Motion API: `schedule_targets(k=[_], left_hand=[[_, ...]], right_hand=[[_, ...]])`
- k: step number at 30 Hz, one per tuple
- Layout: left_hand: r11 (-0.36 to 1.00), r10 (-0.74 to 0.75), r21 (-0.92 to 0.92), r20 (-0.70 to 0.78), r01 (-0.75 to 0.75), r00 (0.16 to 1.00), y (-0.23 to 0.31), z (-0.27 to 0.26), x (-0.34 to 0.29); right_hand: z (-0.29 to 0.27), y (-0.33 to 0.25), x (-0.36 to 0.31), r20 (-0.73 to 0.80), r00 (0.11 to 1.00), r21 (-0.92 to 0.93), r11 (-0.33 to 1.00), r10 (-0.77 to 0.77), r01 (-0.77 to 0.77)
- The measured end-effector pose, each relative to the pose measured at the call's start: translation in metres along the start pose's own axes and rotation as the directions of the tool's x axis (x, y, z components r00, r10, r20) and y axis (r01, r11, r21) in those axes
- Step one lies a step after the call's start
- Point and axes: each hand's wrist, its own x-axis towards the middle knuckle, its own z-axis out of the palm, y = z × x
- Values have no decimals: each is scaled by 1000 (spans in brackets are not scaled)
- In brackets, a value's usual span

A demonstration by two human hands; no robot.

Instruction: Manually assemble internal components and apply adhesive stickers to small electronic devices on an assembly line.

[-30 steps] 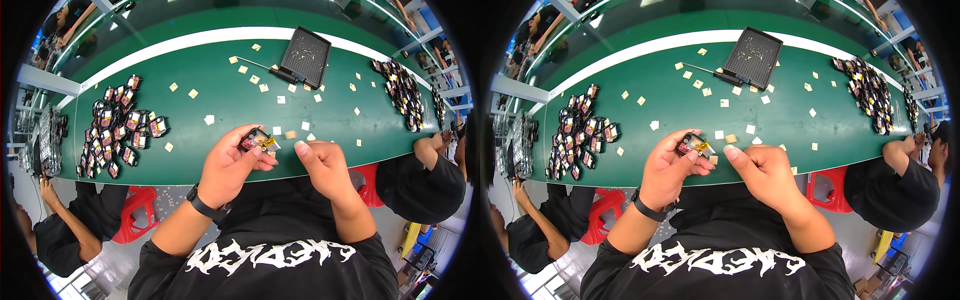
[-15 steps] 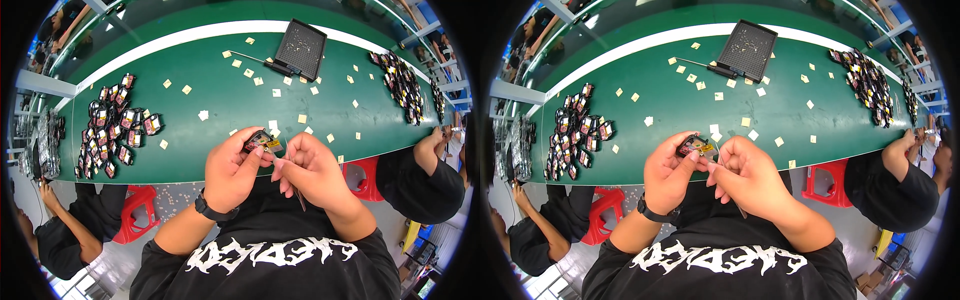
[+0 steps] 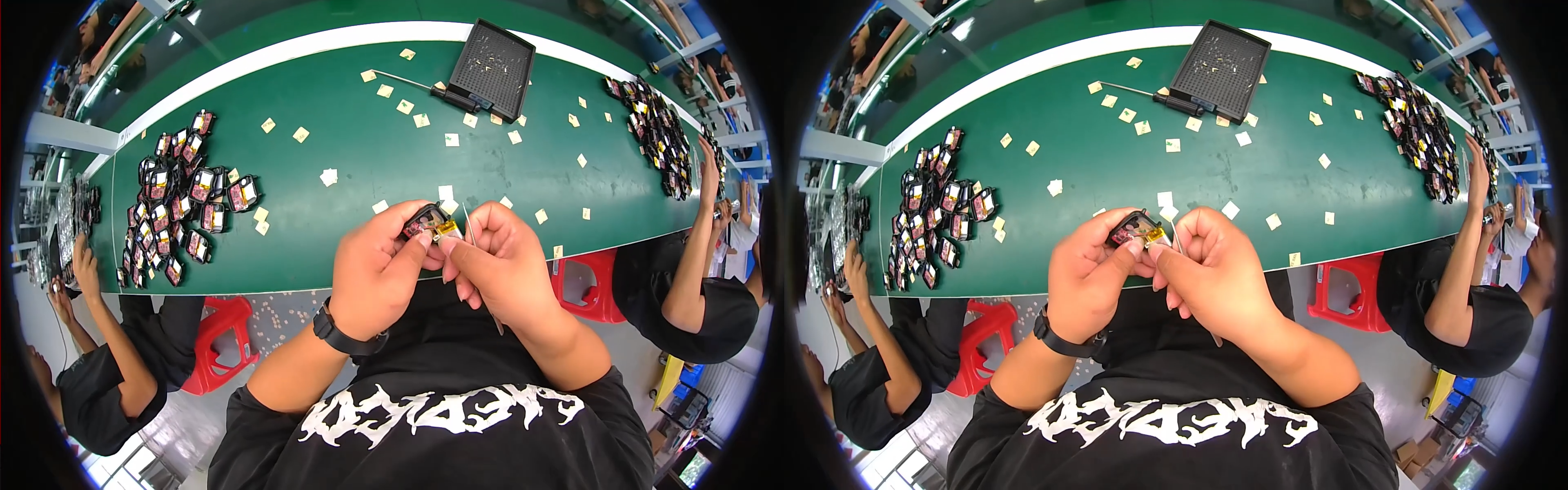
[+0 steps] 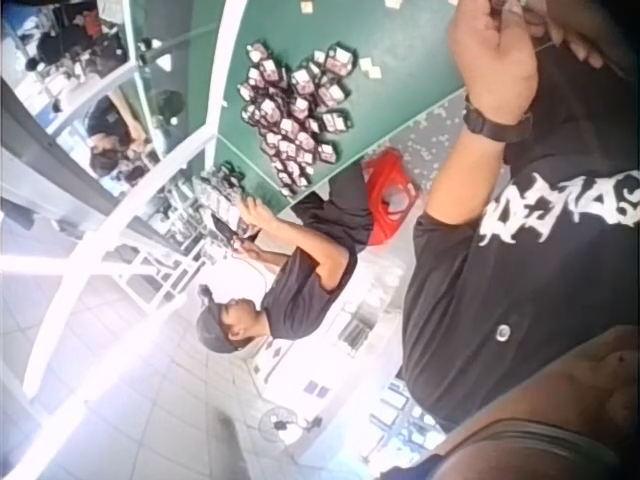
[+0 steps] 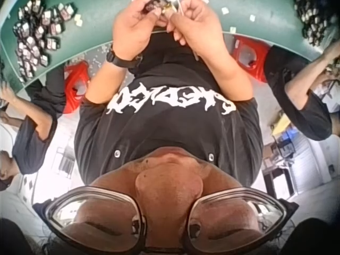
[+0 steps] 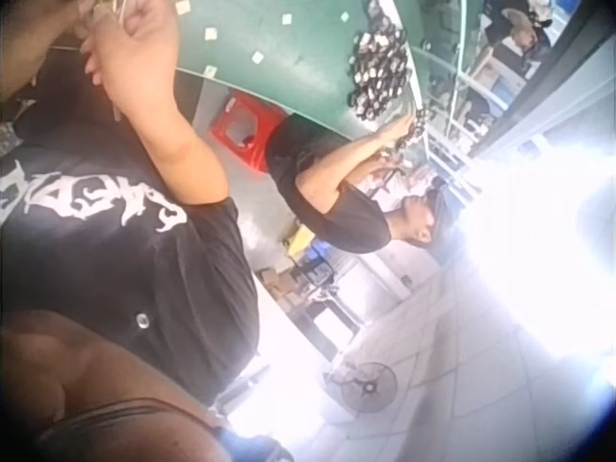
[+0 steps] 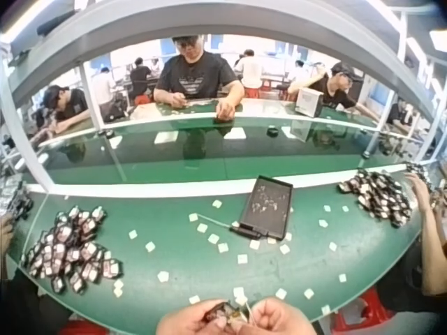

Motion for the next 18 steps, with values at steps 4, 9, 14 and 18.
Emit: schedule_targets(k=[4,9,14,18], left_hand=[[987,-72,-144,36,76,997,-1,-5,2],[972,-136,-184,63,145,989,2,-9,4],[977,-101,-185,44,107,994,1,-8,3],[964,-155,-208,61,165,986,6,-7,4]], right_hand=[[-1,1,1,19,999,-35,999,-26,27],[-9,13,1,48,976,45,976,-214,211],[-22,16,7,63,923,-99,918,-380,384],[-23,12,10,142,886,-379,802,-442,461]])
